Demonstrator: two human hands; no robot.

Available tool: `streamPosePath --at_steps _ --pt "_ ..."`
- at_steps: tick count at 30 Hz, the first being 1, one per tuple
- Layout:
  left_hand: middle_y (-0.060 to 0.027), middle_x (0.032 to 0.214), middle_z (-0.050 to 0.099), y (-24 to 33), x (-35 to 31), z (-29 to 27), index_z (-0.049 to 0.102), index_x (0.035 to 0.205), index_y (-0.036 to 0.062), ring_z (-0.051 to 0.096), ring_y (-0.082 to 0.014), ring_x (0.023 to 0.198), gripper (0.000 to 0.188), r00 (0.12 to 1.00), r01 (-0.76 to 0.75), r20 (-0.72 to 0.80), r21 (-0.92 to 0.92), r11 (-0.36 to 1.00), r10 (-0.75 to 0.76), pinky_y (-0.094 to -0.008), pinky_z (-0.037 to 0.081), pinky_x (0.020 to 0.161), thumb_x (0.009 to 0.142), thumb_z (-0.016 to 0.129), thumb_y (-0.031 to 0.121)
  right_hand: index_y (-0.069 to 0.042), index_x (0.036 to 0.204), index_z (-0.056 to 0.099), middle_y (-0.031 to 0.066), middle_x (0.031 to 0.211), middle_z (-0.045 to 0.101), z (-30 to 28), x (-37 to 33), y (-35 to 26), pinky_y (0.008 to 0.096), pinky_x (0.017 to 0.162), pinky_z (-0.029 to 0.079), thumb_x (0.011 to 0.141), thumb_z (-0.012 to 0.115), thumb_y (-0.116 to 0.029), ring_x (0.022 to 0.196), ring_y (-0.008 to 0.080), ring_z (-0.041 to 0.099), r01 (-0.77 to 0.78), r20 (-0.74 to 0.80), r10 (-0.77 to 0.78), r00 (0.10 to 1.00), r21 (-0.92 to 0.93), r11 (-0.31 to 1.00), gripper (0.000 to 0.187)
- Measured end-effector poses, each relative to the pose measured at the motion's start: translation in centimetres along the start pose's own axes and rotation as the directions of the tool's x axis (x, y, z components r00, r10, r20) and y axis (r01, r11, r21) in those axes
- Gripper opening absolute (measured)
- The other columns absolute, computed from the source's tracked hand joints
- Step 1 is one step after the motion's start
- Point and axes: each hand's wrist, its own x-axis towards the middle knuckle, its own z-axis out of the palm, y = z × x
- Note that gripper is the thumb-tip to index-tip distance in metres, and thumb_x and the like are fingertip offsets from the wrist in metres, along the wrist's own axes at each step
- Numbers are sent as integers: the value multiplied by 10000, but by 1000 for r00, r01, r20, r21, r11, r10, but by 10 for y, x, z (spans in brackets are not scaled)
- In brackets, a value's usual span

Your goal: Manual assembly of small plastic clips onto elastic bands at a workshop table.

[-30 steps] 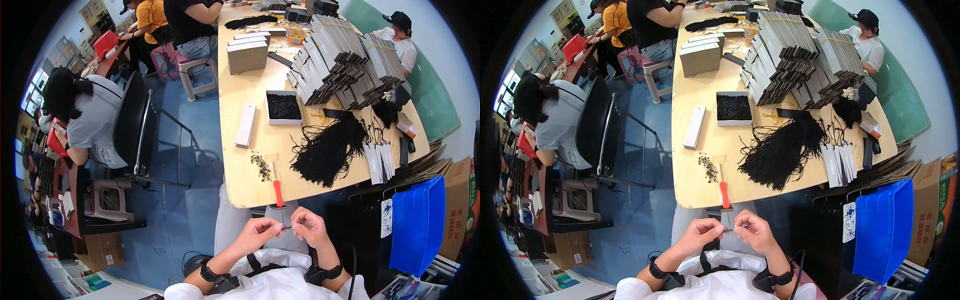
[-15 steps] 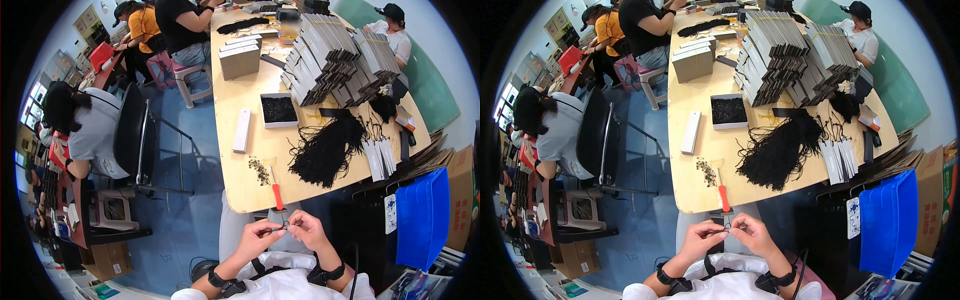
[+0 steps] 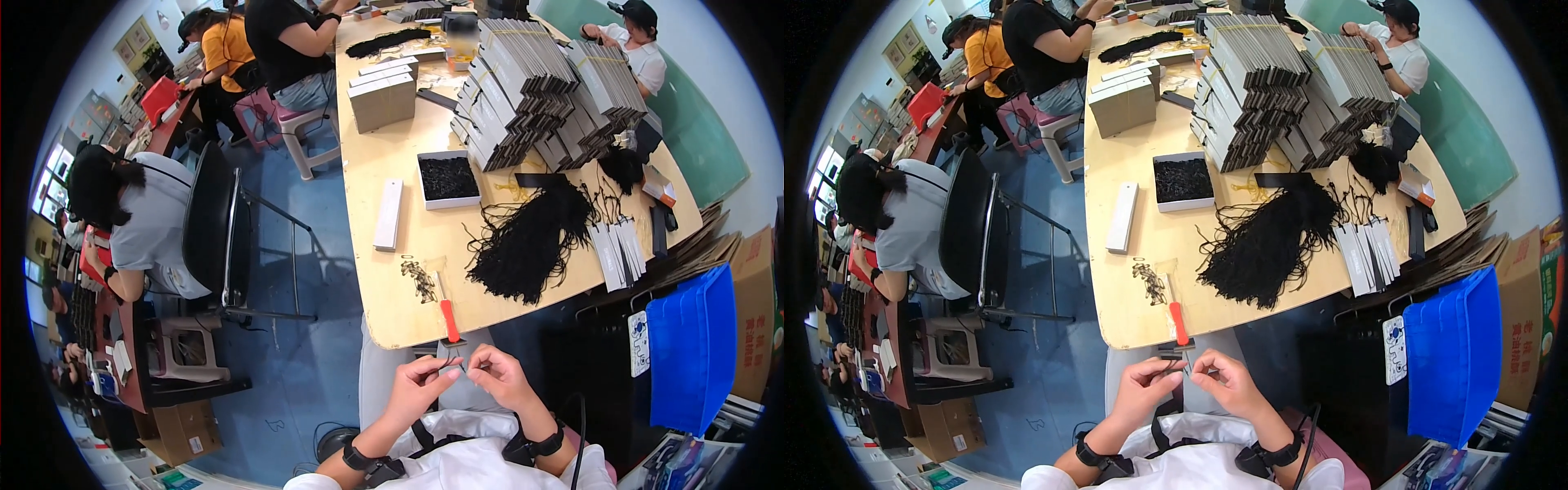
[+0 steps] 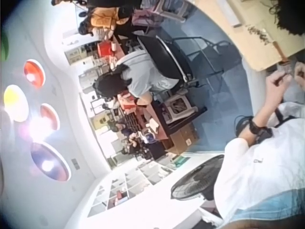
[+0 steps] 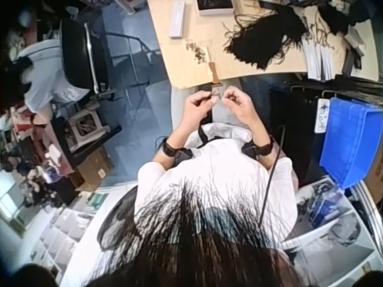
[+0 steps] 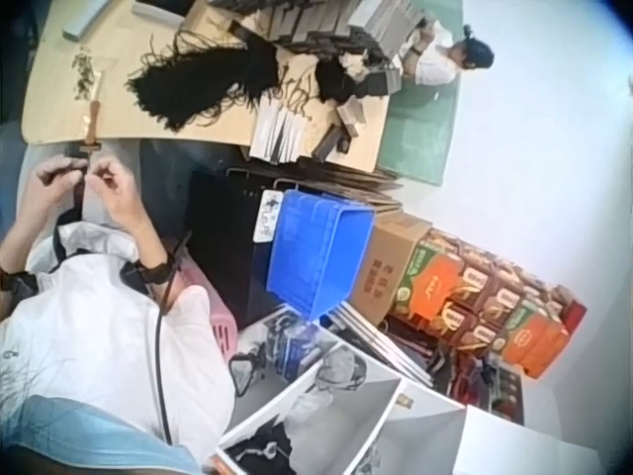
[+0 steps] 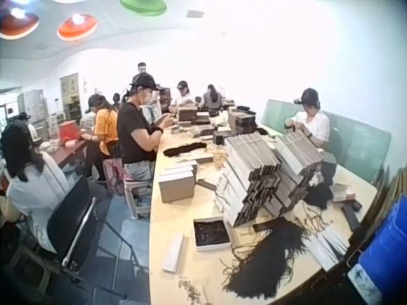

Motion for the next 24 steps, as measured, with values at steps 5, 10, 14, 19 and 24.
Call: streamPosePath --at_steps 5,10,14,19,24 --pt "56 660 437 5 -3 -1 727 953 19 341 -20 568 159 975 -221 132 508 833 178 -187 317 525 805 735 78 -11 934 566 12 896 511 -6 1 -7 210 655 451 895 614 -67 812 80 511 -1 -18 1 1000 -48 999 84" --pt "54 688 465 -7 5 -4 691 931 -7 393 -23 601 132 979 -192 132 374 907 153 -195 360 552 832 705 79 -7 970 541 41 919 530 -5 5 -1 223 597 479 917 587 -67 758 96 549 15 -1 -15 1000 77 997 92" --pt "14 777 584 -3 10 1 639 970 -5 542 -53 728 140 984 -150 111 117 982 138 -212 444 662 869 657 90 -3 998 523 54 936 541 6 15 1 231 602 491 923 579 -65 771 100 564 88 -16 -87 996 196 977 112" --pt "2 795 602 -2 15 -7 633 949 18 550 -65 701 148 985 -82 142 -110 991 98 -235 456 698 866 662 137 -5 1012 519 61 939 570 17 24 -10 242 622 508 929 570 -62 799 113 598 121 -28 -118 993 199 972 113" --pt "38 724 515 10 16 4 610 901 35 335 -19 547 139 986 -36 152 -225 974 71 -199 322 528 854 678 146 -5 1014 528 57 916 585 19 26 -17 237 626 506 930 571 -71 785 110 602 153 -62 -143 988 198 968 116"
